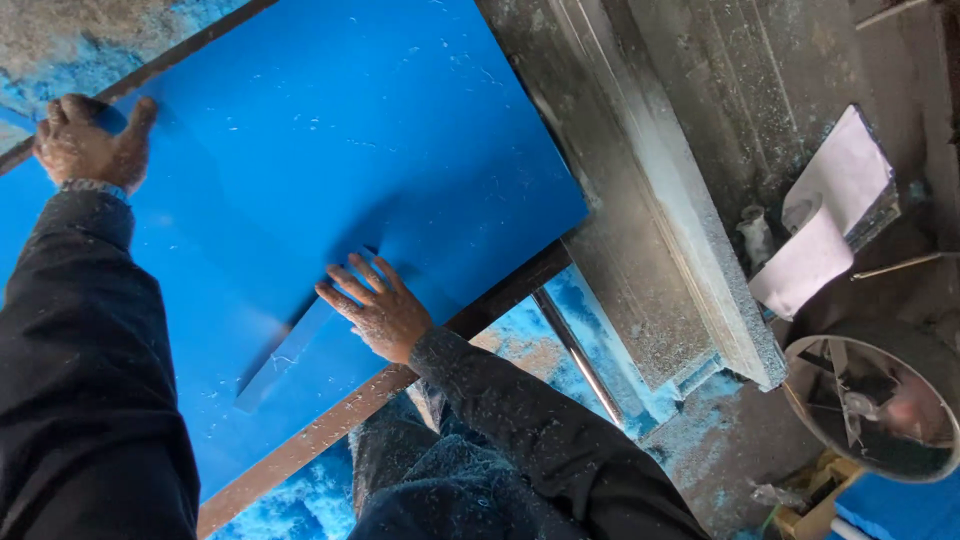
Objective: Cutting blue plastic sheets to size using a table saw.
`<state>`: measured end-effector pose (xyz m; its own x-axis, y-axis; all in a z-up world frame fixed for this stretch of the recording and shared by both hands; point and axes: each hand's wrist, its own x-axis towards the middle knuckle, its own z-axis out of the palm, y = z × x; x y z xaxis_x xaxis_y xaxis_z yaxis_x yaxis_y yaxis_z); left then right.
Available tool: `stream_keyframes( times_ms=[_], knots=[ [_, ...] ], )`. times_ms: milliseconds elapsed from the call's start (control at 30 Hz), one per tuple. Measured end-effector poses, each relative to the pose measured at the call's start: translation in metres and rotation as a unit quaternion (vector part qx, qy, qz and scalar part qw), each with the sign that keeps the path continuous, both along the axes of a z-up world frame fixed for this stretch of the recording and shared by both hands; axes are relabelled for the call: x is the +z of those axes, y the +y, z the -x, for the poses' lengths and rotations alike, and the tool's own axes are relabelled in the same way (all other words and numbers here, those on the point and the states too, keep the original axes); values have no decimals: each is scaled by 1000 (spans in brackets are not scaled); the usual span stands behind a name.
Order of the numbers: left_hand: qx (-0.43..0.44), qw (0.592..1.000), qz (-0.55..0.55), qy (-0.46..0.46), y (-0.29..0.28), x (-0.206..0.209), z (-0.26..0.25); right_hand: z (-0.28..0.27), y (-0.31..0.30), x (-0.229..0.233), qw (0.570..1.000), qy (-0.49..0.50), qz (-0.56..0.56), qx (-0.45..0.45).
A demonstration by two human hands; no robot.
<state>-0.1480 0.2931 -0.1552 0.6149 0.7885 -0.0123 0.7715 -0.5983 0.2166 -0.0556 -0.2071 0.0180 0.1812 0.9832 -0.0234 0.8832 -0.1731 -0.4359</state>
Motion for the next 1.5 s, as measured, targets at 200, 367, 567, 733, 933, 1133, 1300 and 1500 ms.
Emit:
stream_keyframes(
  times_ms=[200, 367, 567, 733, 933, 1133, 1300, 1500],
  knots=[
    [-17, 997, 65, -35, -94, 74, 5, 32, -111, -42, 999, -18, 30, -18],
    [17, 997, 72, 0, -157, 74, 17, 37, -205, -23, 986, 10, 111, -127],
    [42, 990, 135, 19, -238, 107, 33, -4, -320, -20, 982, 73, 88, -149],
    [7, 994, 101, -32, -296, 92, 73, -16, -371, -24, 979, 66, 79, -174],
    [-39, 993, 44, -99, -401, 128, 110, 0, -428, -36, 969, 40, 136, -201],
    [-33, 986, 36, -157, -486, 149, 181, 15, -470, -22, 951, 60, 213, -218],
    [95, 982, 35, -160, -538, 158, 305, 23, -499, -13, 930, 85, 279, -226],
    [313, 943, -54, -94, -534, 107, 497, 31, -517, 1, 911, 98, 329, -229]
  ],
)
